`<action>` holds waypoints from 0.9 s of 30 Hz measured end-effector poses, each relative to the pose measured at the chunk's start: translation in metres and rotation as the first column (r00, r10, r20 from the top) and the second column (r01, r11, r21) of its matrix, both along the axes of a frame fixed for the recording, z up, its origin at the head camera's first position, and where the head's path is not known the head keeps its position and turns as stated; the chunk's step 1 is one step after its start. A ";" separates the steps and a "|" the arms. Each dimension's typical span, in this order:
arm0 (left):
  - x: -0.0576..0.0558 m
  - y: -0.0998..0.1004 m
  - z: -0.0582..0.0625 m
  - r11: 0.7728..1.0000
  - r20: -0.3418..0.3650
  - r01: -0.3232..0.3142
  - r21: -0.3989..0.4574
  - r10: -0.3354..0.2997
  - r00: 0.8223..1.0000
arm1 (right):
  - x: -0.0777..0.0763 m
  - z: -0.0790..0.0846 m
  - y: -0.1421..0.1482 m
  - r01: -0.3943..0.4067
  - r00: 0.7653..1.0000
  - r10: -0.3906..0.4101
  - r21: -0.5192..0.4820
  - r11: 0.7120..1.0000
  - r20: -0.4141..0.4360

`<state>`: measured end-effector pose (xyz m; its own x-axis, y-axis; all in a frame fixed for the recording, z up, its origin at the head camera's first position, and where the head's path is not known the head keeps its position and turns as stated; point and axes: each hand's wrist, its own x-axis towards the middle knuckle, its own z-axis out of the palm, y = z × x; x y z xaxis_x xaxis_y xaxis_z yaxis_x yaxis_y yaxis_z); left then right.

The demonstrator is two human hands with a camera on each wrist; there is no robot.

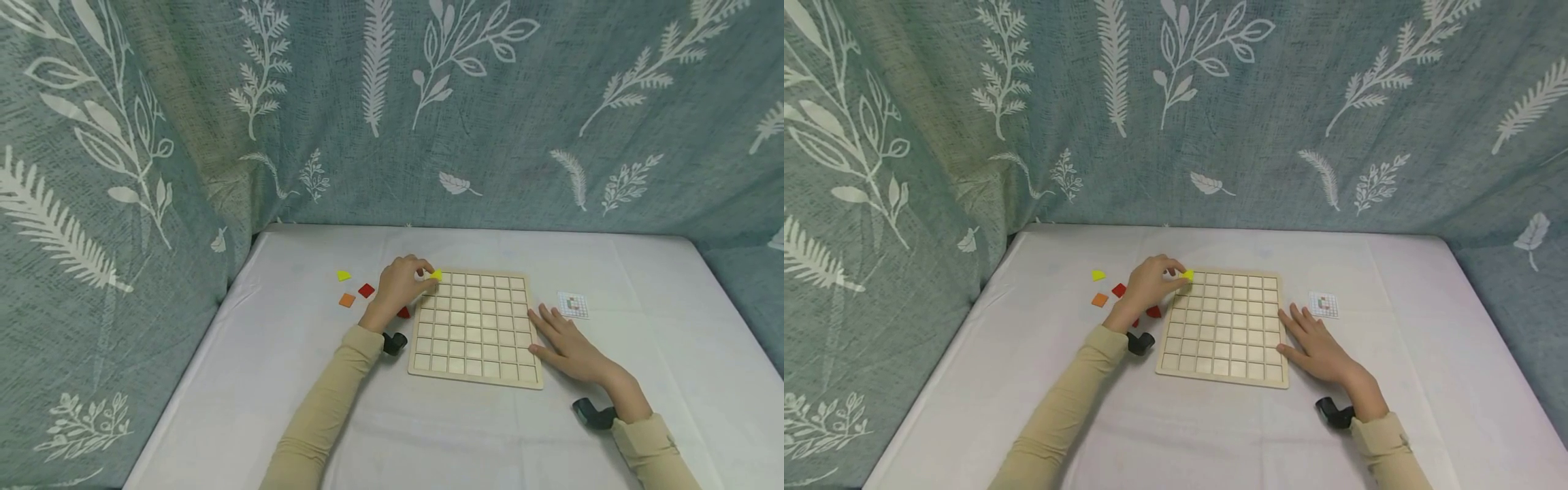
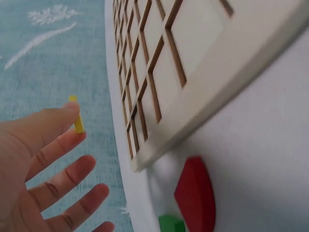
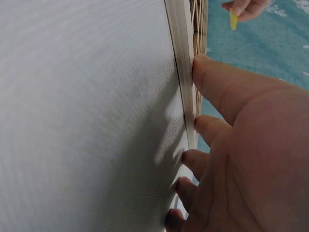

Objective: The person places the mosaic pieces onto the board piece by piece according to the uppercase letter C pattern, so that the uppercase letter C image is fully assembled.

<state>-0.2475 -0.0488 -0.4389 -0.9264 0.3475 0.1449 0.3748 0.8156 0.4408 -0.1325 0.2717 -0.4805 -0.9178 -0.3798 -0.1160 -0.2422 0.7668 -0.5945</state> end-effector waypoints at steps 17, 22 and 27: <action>0.004 0.028 -0.007 0.998 0.068 0.030 -0.054 -0.026 0.997 | 0.000 -0.001 0.000 -0.008 1.000 0.008 -0.003 1.000 -0.011; 0.004 0.034 -0.012 0.996 0.060 0.035 -0.087 -0.030 0.998 | 0.000 -0.001 0.000 -0.006 1.000 0.006 -0.007 1.000 -0.020; 0.003 0.038 -0.015 0.991 0.041 0.032 -0.128 -0.027 0.999 | 0.000 -0.001 0.000 -0.002 0.999 0.002 0.002 1.000 -0.034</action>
<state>-0.2449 -0.0103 -0.4535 -0.9196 0.3881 0.0610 0.3840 0.8554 0.3477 -0.1320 0.2722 -0.4817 -0.9205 -0.3813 -0.0857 -0.2636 0.7676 -0.5843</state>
